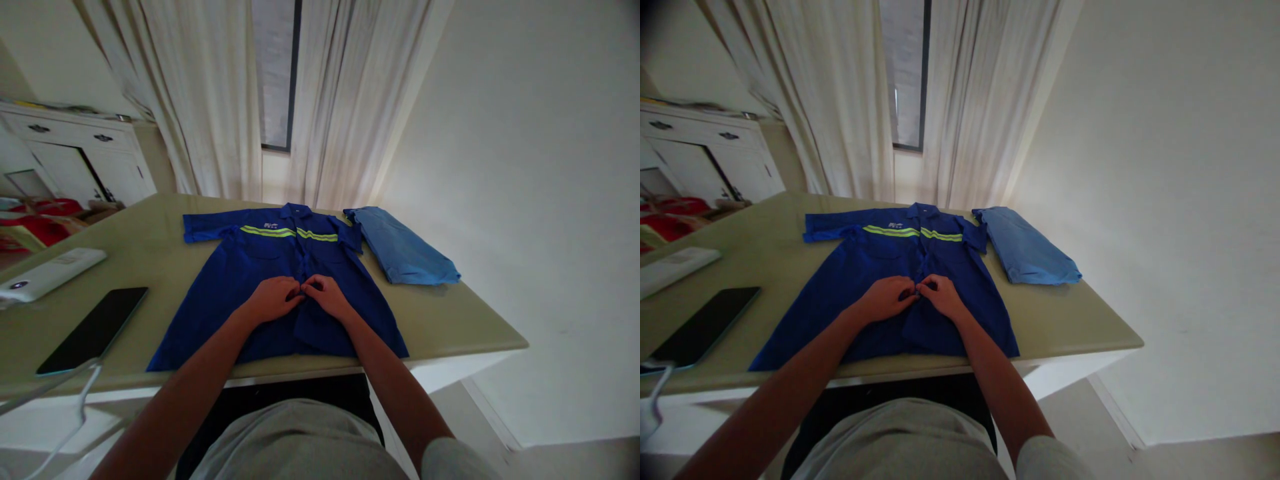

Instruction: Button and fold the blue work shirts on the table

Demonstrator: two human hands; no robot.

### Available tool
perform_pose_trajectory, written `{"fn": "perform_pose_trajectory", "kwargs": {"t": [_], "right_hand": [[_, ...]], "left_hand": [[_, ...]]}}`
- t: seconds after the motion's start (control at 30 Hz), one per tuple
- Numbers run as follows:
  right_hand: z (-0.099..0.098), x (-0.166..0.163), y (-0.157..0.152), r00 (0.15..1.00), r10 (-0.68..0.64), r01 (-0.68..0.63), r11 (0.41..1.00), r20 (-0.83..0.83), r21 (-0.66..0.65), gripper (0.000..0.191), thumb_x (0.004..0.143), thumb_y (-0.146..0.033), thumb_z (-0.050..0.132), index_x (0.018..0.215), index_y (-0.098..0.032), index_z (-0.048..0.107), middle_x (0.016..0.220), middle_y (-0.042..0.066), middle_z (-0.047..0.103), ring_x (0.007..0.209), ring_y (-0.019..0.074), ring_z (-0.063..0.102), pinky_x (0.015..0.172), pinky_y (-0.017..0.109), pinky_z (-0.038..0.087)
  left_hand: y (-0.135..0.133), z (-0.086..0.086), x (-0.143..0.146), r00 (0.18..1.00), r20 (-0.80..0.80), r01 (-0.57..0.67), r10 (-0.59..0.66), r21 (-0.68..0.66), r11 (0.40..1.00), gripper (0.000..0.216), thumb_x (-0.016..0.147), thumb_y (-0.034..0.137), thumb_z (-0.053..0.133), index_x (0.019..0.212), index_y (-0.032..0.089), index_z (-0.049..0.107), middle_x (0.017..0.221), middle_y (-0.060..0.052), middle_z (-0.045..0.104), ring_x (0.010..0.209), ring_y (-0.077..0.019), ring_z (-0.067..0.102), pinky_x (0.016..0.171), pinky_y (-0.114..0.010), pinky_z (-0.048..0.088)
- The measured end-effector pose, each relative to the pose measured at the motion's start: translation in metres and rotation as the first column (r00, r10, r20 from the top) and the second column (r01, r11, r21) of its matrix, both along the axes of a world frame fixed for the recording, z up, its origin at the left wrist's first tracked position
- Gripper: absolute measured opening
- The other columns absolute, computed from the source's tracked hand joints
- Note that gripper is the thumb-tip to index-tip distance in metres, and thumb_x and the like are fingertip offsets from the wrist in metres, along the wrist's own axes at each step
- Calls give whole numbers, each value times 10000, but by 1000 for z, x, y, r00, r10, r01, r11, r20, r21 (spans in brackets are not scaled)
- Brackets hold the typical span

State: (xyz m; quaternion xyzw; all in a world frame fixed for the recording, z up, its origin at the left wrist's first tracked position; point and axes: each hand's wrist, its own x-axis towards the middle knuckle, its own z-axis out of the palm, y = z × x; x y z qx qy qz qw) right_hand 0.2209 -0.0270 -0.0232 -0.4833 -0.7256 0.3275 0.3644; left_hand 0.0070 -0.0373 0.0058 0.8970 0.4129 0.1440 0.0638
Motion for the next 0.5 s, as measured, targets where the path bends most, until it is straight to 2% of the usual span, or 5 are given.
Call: {"fn": "perform_pose_trajectory", "kwargs": {"t": [0.13, 0.23, 0.3, 0.4, 0.5], "right_hand": [[12, 0, -5, 993, -78, 81, 996, -93, 29, 296, 951, -502, 664, 990, -208, 681, 808, -10, 679, 710, 151, 615, 684, 265, 486], [24, -1, -28, 998, -30, 31, 999, -55, 21, 422, 971, -556, 645, 1224, -218, 632, 947, 29, 727, 825, 187, 689, 791, 321, 551], [25, -4, -56, 995, 65, -70, 996, 79, 58, 664, 927, -633, 691, 1425, -219, 549, 1211, 110, 729, 1085, 253, 702, 970, 410, 547], [11, -6, -104, 928, 148, -210, 965, 342, 154, 1141, 757, -723, 819, 1644, -198, 330, 1643, 219, 420, 1499, 377, 430, 1223, 541, 365], [-12, -3, -140, 843, 117, -263, 941, 525, 213, 1195, 759, -632, 863, 1691, -215, 241, 1724, 201, 263, 1576, 393, 296, 1269, 579, 295]], "left_hand": [[1, 0, 0, 996, -28, -86, 87, 39, 996, 479, 1088, 452, 359, 871, 217, 717, 883, -84, 739, 909, -243, 694, 846, -369, 513], [2, -11, 2, 994, 2, -112, 113, 131, 985, 428, 1080, 379, 354, 1252, 188, 696, 1270, -136, 728, 1210, -271, 648, 1030, -424, 487], [3, -23, 4, 994, -43, -91, 96, 112, 989, 484, 1059, 320, 361, 1477, 180, 563, 1544, -141, 578, 1427, -271, 520, 1157, -450, 413], [0, -38, 8, 987, -142, -72, 75, 26, 997, 557, 1060, 284, 289, 1576, 169, 464, 1695, -122, 389, 1571, -253, 346, 1271, -455, 274], [-10, -39, 10, 983, -153, -106, 105, 4, 994, 579, 1072, 305, 245, 1602, 155, 423, 1722, -128, 329, 1595, -252, 294, 1298, -464, 221]]}}
